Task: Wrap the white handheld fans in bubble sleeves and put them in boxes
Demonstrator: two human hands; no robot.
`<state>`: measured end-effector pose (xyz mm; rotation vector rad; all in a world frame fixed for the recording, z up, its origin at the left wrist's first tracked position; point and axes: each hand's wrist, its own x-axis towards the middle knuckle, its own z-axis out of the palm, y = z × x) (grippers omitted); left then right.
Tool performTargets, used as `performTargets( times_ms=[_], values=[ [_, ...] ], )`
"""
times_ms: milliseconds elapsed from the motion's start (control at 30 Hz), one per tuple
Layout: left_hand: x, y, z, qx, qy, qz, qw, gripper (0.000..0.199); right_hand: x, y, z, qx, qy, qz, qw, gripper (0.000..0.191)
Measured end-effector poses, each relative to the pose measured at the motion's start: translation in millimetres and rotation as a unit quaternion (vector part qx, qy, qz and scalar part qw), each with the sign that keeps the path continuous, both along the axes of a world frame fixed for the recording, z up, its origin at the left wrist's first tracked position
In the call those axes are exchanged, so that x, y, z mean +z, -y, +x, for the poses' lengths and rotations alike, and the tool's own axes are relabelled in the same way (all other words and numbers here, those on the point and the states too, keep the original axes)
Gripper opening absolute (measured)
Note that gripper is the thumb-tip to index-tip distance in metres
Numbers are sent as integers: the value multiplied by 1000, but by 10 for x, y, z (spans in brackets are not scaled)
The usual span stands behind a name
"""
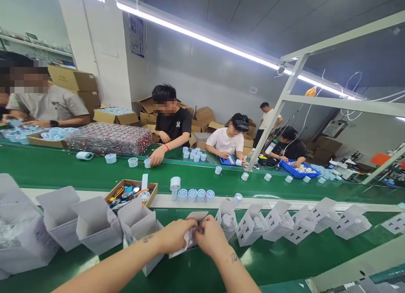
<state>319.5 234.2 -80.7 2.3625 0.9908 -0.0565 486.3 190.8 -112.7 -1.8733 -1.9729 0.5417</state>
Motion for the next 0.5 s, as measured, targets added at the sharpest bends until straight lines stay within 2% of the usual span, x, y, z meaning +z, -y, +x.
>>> performTargets(
  times_ms=[67,133,267,367,500],
  values=[
    [17,-82,-21,17,53,-33,998,57,64,-25,47,-19,6,-22,1000,14],
    [21,-154,-14,40,81,-42,995,50,58,-31,111,-5,-1,-37,999,18],
    [0,-242,35,62,42,-26,997,48,-101,22,233,53,-32,-62,996,23],
    [30,-198,65,38,-4,-3,999,45,-177,74,247,74,-40,-63,995,31],
    [96,-90,77,-13,-76,32,997,39,-126,75,216,78,-27,-52,995,36]
  ],
)
